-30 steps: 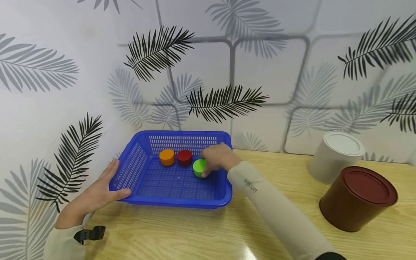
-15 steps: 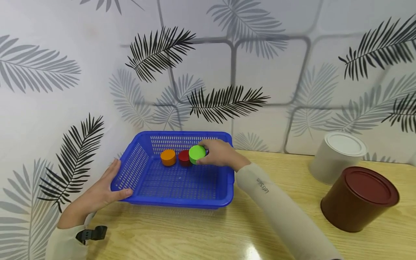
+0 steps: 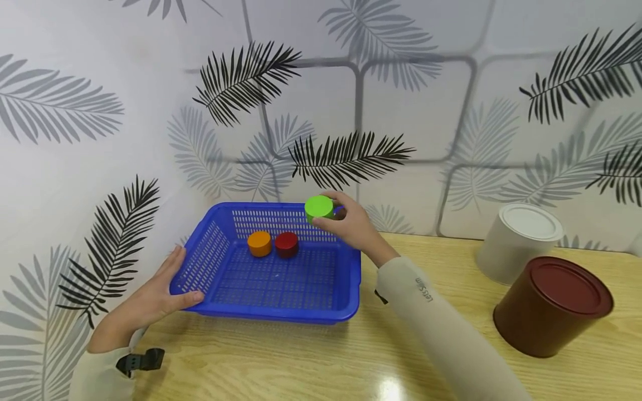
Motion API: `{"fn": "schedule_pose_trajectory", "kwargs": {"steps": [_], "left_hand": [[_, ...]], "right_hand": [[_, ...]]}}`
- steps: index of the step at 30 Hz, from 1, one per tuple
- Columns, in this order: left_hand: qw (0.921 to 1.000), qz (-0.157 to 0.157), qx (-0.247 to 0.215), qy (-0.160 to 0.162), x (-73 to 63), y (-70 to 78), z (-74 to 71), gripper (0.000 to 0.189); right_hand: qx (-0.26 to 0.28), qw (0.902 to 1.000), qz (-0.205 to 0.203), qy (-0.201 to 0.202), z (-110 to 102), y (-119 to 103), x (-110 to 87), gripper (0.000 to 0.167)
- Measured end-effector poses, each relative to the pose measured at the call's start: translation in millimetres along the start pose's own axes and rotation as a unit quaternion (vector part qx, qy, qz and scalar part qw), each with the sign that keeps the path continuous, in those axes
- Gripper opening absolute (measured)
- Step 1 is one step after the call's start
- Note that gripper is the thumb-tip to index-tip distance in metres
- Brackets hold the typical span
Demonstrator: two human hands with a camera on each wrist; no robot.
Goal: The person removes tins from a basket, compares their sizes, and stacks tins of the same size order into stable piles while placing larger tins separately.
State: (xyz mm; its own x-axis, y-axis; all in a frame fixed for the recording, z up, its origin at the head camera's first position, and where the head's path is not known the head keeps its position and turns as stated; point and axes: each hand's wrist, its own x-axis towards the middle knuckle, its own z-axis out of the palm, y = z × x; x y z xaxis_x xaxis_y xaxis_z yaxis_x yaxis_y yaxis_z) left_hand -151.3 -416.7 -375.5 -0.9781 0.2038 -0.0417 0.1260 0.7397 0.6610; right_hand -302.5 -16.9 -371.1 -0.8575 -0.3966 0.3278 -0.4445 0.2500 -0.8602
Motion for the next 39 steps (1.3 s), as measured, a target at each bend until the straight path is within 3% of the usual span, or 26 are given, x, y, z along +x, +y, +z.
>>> {"fn": "schedule_pose_trajectory", "kwargs": {"steps": [5, 11, 17, 22, 32, 36, 39], "left_hand": [[1.0, -0.003, 0.001, -0.006, 0.7, 2.4, -1.1, 0.115], [1.0, -0.002, 0.003, -0.007, -0.7, 1.8, -2.9, 0.115], [0.9999, -0.006, 0.009, -0.006, -3.3, -1.0, -5.9, 0.114], [0.9999, -0.008, 0.009, -0.001, -5.6, -3.4, -6.0, 0.115], [0.9998, 0.0, 0.019, -0.002, -2.9, -1.4, -7.5, 0.115], [0.9999, 0.007, 0.013, -0.003, 0.6, 0.4, -6.0, 0.116], [0.9999, 0.009, 0.006, -0.006, 4.1, 1.8, -4.1, 0.116]], "right_hand": [[0.031, 0.9979, 0.007, 0.056, -23, 9, -14.4, 0.058], [0.027, 0.9945, 0.054, 0.085, -50, 24, -36.8, 0.057], [0.013, 0.9871, 0.147, 0.062, -66, 58, -49.1, 0.063], [0.01, 0.9766, 0.212, 0.033, -74, 71, -56.5, 0.059], [-0.078, 0.9621, 0.261, 0.003, -87, 93, -61.6, 0.061], [-0.108, 0.9547, 0.277, -0.005, -91, 92, -63.7, 0.075], [-0.162, 0.946, 0.281, 0.003, -96, 82, -63.8, 0.089]]}}
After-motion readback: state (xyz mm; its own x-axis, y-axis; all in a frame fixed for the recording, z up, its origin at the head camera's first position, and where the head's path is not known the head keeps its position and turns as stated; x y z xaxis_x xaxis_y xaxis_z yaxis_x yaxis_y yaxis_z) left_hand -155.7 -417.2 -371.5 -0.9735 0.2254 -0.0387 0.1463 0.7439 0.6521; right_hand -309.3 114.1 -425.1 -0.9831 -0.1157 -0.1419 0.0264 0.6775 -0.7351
